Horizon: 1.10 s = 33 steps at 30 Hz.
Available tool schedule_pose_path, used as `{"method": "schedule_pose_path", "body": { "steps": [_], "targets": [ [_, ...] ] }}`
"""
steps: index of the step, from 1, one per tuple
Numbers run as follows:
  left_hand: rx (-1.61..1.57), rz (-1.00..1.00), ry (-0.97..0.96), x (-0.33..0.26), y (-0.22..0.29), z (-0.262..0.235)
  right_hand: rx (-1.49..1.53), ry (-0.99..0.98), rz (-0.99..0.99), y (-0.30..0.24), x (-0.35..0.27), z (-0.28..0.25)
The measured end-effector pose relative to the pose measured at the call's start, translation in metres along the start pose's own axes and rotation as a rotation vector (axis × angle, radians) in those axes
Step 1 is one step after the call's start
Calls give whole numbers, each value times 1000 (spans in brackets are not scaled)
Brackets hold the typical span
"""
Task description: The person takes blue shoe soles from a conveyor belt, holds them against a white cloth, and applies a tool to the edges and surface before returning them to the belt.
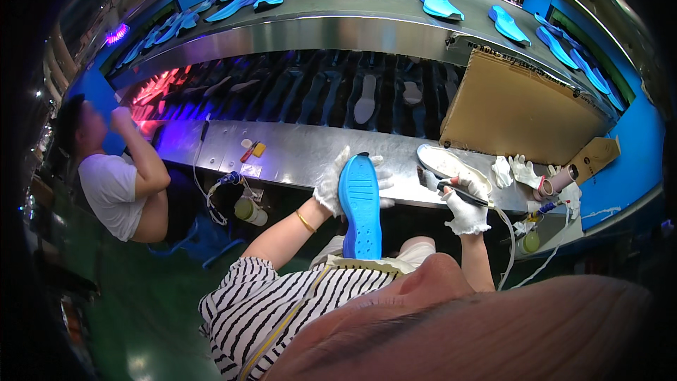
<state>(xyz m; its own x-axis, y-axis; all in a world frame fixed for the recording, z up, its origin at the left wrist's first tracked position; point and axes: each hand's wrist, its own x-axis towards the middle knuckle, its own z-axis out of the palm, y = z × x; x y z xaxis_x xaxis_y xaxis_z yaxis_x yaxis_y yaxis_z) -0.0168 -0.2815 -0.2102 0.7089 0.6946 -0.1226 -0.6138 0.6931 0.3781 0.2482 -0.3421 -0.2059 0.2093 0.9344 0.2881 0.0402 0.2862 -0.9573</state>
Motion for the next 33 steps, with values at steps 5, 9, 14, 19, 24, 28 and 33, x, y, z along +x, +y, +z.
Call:
{"method": "schedule_pose_path", "body": {
  "steps": [5,9,14,19,24,28,33],
  "targets": [
    [-39,-120,-106,-2,-20,-2,75,-138,26,-15,-1,30],
    [-47,136,-37,22,-42,8,29,-118,-103,-9,15,47],
    [-17,263,-18,41,-58,1,-17,-104,-238,-5,16,66],
    [93,277,-18,34,-51,4,154,-195,30,-3,2,57],
    [75,230,39,33,-40,-12,-58,-223,-270,4,-5,68],
    [109,219,60,25,-33,-10,40,-323,50,-3,-20,70],
    [136,139,52,23,-26,-4,-35,-270,-225,13,-22,65]
  ]
}}
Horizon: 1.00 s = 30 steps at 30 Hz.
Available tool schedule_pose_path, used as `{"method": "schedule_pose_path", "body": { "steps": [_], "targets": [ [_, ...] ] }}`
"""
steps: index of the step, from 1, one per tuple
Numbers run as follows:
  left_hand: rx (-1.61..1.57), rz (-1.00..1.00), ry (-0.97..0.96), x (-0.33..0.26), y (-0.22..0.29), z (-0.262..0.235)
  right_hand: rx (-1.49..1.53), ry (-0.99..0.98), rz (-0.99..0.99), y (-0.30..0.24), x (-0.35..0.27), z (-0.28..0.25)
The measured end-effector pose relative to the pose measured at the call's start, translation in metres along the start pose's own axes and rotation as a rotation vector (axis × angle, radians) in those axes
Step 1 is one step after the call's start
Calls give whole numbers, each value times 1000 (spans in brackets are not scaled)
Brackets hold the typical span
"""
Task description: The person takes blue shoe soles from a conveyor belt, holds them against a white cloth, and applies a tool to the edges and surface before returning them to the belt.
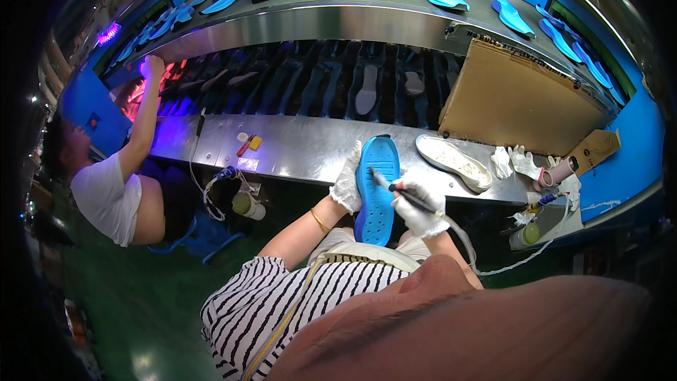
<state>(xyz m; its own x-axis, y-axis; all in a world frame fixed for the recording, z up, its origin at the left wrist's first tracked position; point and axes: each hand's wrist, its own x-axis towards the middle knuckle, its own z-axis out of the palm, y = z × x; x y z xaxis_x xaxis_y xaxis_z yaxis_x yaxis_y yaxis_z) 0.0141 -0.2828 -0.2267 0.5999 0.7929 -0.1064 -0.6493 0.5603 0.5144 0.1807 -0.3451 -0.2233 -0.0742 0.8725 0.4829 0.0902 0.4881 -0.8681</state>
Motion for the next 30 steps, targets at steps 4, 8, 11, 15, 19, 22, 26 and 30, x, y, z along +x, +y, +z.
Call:
{"method": "schedule_pose_path", "body": {
  "steps": [4,8,11,15,19,22,26,30],
  "targets": [
    [6,-60,-137,-6,-1,-6,187,-124,109,-7,-17,7],
    [9,-152,-225,-31,-18,-6,94,-1,164,17,-30,-26],
    [151,-242,-242,-36,-39,-29,210,117,282,19,-33,-25],
    [252,-109,-62,-11,-35,-19,155,-26,211,3,-26,-23],
    [58,-45,-87,6,-24,-9,135,55,228,4,-6,-28],
    [94,92,-111,17,-18,5,62,50,-66,0,6,-20],
    [-131,150,-154,29,-13,-7,-9,-94,-127,-22,8,-13],
    [-99,187,-251,34,-7,-9,313,20,60,-20,12,-12]
  ]
}}
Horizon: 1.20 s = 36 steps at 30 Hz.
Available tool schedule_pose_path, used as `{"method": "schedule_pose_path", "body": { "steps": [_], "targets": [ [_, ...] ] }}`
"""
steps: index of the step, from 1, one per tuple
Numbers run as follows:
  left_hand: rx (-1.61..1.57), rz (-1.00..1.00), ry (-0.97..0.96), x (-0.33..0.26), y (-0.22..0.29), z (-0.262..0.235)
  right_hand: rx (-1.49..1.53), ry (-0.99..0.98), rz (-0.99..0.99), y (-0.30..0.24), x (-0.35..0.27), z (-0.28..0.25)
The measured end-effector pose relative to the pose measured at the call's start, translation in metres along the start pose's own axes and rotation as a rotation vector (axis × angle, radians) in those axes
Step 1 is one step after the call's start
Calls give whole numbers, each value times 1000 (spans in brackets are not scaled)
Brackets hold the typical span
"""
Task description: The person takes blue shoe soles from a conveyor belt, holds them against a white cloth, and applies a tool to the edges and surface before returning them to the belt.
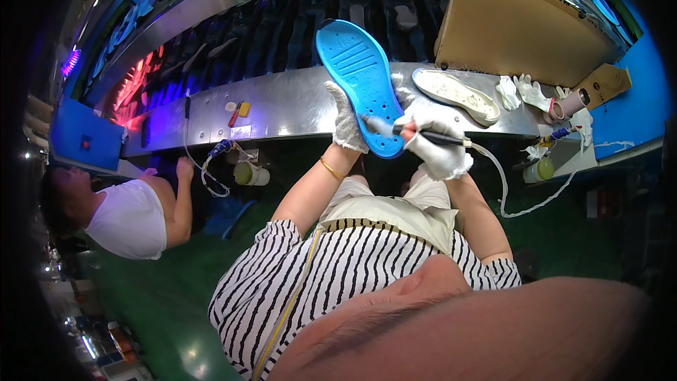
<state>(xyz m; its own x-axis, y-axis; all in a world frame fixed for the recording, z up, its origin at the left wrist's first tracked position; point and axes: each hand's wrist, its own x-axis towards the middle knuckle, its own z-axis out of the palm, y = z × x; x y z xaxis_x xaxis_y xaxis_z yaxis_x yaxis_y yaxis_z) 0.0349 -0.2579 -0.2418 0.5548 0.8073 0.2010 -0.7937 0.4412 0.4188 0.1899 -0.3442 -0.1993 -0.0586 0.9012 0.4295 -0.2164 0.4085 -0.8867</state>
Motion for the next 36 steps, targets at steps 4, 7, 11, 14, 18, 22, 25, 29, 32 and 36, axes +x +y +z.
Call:
{"method": "schedule_pose_path", "body": {
  "steps": [4,7,11,14,18,22,25,29,32,36],
  "targets": [
    [29,61,-152,7,6,9,-207,-113,-260,-5,5,1],
    [-49,84,-280,8,11,12,-204,-183,-43,-14,-5,6],
    [21,84,-207,4,15,25,126,23,318,-7,-9,-7],
    [124,83,-254,4,23,19,-80,44,242,-5,-10,-4],
    [111,50,-293,7,24,8,35,-4,290,-5,-12,-1],
    [260,86,-160,2,13,16,211,114,58,-13,5,-3],
    [339,97,-7,4,3,24,-47,229,75,-14,12,4],
    [116,32,-85,6,6,3,-146,-79,-78,-12,4,6],
    [137,59,-88,6,9,8,80,-12,323,-5,-4,-11],
    [225,39,-64,4,13,17,-115,71,298,-7,-6,-13]
  ]
}}
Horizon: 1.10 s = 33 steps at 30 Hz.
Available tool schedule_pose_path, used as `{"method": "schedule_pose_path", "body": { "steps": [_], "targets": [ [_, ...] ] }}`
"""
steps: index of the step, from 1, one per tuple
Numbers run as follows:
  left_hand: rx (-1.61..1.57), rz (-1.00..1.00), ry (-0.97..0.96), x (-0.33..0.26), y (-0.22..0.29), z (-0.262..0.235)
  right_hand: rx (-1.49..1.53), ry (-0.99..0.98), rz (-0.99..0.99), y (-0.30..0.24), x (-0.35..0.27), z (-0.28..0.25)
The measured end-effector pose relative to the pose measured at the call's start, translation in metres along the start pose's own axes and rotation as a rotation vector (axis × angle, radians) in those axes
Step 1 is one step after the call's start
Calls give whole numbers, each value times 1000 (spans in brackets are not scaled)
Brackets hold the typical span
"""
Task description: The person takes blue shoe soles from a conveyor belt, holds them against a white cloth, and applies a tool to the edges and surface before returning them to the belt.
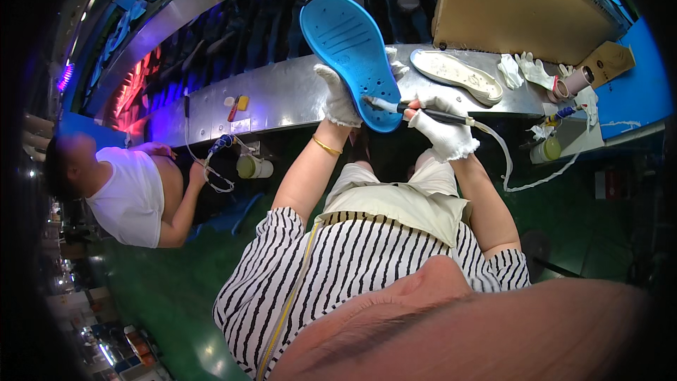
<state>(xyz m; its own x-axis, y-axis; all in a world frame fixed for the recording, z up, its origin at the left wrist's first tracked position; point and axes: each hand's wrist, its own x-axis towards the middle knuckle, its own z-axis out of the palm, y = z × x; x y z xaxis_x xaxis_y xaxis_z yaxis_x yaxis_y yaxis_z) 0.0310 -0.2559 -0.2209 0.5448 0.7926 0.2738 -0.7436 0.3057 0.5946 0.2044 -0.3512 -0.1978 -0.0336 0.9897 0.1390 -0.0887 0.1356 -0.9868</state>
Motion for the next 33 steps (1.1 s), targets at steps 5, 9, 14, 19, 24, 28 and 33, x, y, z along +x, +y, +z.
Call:
{"method": "schedule_pose_path", "body": {
  "steps": [5,9,14,19,24,28,33],
  "targets": [
    [234,-53,-79,10,10,-18,208,-253,268,0,6,-12],
    [446,-182,-99,14,19,-13,287,-249,233,-9,9,-23],
    [547,-261,-96,27,28,9,-322,-219,-287,-13,14,-10],
    [623,-471,110,29,28,27,-221,-364,-118,-16,15,-21],
    [680,-572,206,43,24,28,-226,-241,-133,-16,16,-15],
    [800,-607,214,46,21,15,-334,-285,-108,-14,13,-19],
    [720,-623,209,50,22,12,-270,-267,-193,-11,28,-35]
  ]
}}
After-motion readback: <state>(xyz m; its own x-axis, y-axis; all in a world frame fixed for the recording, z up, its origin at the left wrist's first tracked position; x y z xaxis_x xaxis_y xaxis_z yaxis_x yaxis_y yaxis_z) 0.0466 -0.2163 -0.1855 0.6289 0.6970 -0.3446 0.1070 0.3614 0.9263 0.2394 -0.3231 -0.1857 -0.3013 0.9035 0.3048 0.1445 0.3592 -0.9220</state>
